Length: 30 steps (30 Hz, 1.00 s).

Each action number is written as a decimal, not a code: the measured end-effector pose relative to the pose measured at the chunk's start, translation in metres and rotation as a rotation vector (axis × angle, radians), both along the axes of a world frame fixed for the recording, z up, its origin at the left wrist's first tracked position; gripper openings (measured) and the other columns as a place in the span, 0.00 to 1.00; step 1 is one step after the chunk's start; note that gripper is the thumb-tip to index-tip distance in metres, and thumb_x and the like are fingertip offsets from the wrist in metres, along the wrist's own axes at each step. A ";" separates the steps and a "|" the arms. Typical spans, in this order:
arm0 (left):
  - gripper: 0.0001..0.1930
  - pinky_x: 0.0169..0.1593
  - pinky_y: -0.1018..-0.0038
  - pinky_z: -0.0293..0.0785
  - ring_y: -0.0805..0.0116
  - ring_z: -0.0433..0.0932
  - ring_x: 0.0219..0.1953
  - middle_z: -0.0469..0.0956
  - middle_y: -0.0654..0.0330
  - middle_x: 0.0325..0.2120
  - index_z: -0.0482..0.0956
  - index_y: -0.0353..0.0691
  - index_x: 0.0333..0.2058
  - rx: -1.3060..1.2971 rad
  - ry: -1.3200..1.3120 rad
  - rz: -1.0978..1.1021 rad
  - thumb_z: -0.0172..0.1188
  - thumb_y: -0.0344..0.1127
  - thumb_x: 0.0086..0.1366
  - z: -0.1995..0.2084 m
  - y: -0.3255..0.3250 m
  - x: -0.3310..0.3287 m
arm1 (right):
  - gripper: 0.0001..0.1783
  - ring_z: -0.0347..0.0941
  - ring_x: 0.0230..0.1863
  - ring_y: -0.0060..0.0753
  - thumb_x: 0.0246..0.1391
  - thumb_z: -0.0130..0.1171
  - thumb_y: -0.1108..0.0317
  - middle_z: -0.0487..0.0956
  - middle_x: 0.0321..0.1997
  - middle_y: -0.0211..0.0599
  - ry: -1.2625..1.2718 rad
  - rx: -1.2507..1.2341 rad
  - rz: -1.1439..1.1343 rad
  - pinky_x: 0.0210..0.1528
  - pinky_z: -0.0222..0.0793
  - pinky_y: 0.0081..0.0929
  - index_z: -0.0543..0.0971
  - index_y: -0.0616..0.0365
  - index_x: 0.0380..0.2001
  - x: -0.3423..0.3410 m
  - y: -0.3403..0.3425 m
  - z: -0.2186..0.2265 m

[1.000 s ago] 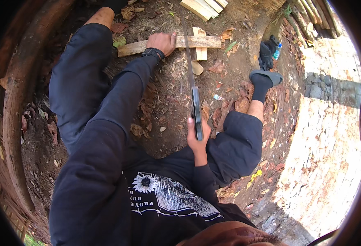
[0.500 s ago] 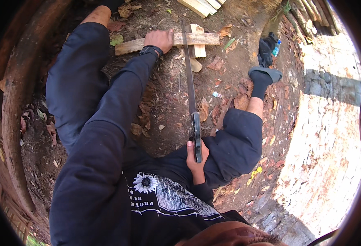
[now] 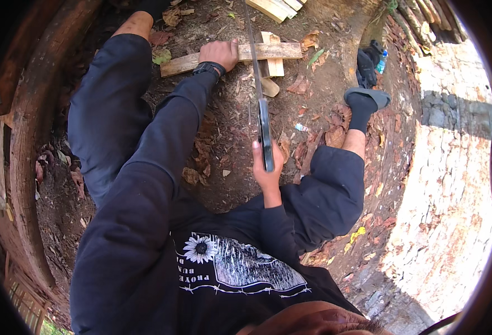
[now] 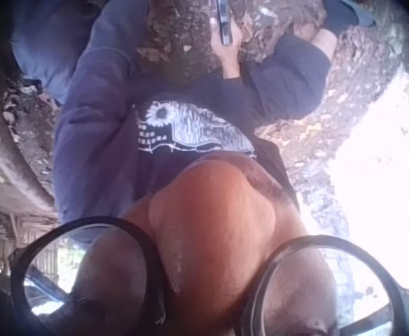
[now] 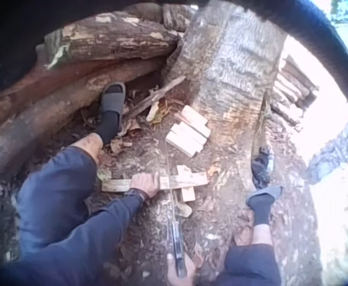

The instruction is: The person sits on the ground and uses a hand saw to cut small pieces of wood. They hold the wood with their left hand and saw with their right hand, creating smaller segments that are placed on the ground.

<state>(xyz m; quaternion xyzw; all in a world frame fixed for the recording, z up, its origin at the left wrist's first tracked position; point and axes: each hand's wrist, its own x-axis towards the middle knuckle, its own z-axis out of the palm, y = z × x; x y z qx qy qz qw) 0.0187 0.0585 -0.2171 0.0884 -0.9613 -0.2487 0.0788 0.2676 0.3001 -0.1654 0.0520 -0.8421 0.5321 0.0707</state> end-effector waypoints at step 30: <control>0.33 0.48 0.45 0.83 0.38 0.87 0.37 0.87 0.41 0.32 0.90 0.39 0.34 0.020 -0.018 -0.032 0.40 0.55 0.82 -0.006 0.005 0.000 | 0.12 0.74 0.20 0.27 0.67 0.68 0.70 0.74 0.19 0.37 -0.128 0.151 0.004 0.27 0.68 0.30 0.79 0.63 0.30 0.121 0.063 0.054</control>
